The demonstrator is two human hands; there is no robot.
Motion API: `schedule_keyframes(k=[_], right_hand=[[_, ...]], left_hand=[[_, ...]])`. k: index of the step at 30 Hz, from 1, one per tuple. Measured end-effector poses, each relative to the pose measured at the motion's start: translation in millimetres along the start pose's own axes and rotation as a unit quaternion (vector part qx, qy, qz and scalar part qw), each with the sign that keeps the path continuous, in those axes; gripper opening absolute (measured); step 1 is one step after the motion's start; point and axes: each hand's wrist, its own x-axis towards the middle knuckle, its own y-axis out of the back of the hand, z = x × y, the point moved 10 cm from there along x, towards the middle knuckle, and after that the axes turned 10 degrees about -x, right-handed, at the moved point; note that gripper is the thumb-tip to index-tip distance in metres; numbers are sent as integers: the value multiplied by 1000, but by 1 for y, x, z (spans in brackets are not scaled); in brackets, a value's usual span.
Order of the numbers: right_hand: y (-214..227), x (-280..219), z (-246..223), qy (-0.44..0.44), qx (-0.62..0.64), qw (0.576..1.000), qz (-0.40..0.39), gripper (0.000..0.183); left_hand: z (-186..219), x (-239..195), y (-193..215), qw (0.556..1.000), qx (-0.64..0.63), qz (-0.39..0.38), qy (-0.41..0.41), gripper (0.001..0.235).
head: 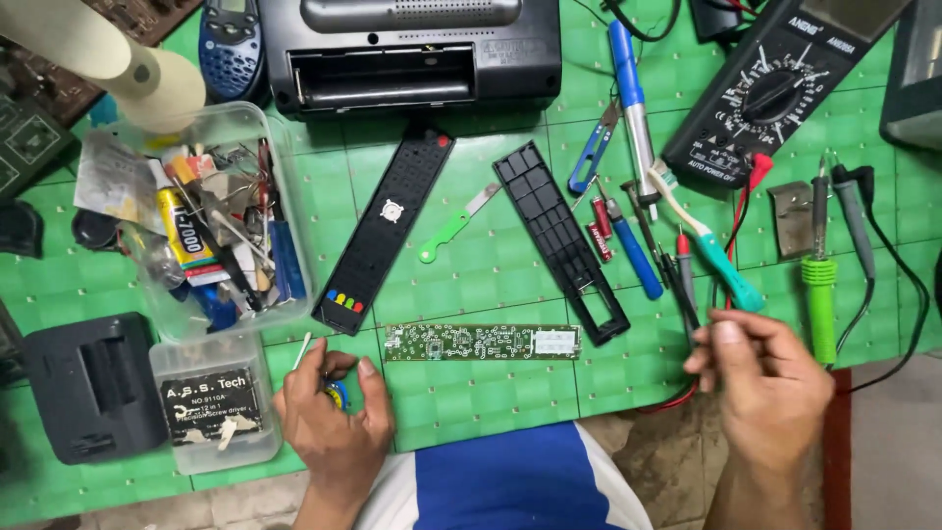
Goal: Repairing a remote control by soldering components on its circuit board and cleaning the internal parts with a toothbrush.
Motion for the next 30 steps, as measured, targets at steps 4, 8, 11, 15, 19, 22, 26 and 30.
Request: schedule_keyframes(k=[4, 8, 11, 15, 19, 22, 26, 30], right_hand=[[-20, 4, -21, 52, -30, 998, -8, 17], [-32, 5, -41, 104, -135, 985, 11, 20], [-39, 8, -52, 131, -181, 974, 25, 16], [-51, 6, -80, 194, -201, 960, 9, 11], [-70, -3, -95, 215, -193, 957, -26, 10], [-87, -12, -108, 246, -174, 952, -45, 16], [-103, -18, -119, 283, -166, 942, -68, 19], [-112, -25, -120, 295, -188, 933, -84, 26]], left_hand=[[-4, 2, 0, 1000, -27, 14, 2, 38], [2, 5, 3, 998, -59, 20, -29, 37], [-2, 1, 3, 998, -43, 25, -25, 37], [-1, 4, 9, 998, -39, 43, -13, 37], [-3, 3, 15, 994, -92, 63, -14, 34], [-4, 0, 15, 994, -93, 54, -26, 33], [-11, -3, 18, 984, -160, 81, -4, 34], [-11, -6, 24, 959, -257, 114, -29, 35]])
